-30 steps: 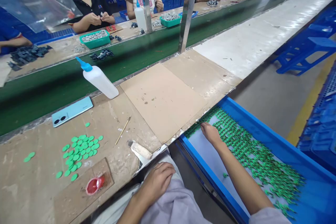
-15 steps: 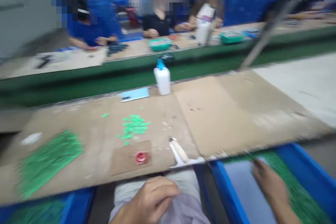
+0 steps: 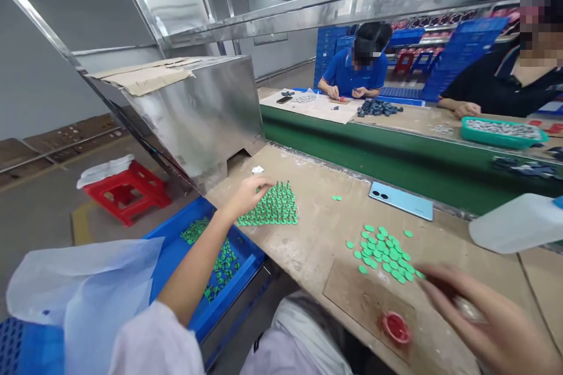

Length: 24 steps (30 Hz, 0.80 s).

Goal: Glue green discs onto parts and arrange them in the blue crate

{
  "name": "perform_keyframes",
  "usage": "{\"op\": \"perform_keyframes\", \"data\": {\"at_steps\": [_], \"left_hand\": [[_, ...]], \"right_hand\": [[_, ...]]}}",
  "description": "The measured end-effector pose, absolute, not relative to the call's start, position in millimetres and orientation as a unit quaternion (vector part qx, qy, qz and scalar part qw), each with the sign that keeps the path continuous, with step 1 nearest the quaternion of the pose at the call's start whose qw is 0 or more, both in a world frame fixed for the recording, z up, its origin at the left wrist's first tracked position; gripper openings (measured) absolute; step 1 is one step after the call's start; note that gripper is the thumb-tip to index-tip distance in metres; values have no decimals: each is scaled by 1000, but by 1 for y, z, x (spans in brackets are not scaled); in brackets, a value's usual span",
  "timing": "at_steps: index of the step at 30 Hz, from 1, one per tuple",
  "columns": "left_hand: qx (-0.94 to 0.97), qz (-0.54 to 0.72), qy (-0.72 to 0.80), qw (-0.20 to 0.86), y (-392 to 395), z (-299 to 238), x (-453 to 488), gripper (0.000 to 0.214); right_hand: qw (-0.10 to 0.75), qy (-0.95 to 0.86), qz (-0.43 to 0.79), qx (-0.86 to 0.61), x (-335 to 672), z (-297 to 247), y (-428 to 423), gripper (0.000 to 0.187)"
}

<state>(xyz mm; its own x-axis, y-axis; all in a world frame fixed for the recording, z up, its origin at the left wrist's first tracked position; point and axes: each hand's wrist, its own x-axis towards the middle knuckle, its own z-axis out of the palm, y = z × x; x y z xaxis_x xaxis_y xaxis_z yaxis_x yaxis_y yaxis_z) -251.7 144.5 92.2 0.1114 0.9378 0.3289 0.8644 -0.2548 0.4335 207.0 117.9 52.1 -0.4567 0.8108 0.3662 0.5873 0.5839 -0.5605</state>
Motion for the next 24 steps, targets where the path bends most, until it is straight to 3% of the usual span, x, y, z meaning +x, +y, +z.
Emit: {"op": "perform_keyframes", "data": {"at_steps": [3,8,24], "left_hand": [[794,184,562,141,203,85,-256,22],[816,117,526,206,269,66,-257,25],[812,58,480,328,308,51,-276,22]], "right_hand": [[224,-872,281,-333,106,65,166,29],[209,-859,310,-349,-7,53,234,24],[56,-867,234,-437,-96,41,277,22]]}}
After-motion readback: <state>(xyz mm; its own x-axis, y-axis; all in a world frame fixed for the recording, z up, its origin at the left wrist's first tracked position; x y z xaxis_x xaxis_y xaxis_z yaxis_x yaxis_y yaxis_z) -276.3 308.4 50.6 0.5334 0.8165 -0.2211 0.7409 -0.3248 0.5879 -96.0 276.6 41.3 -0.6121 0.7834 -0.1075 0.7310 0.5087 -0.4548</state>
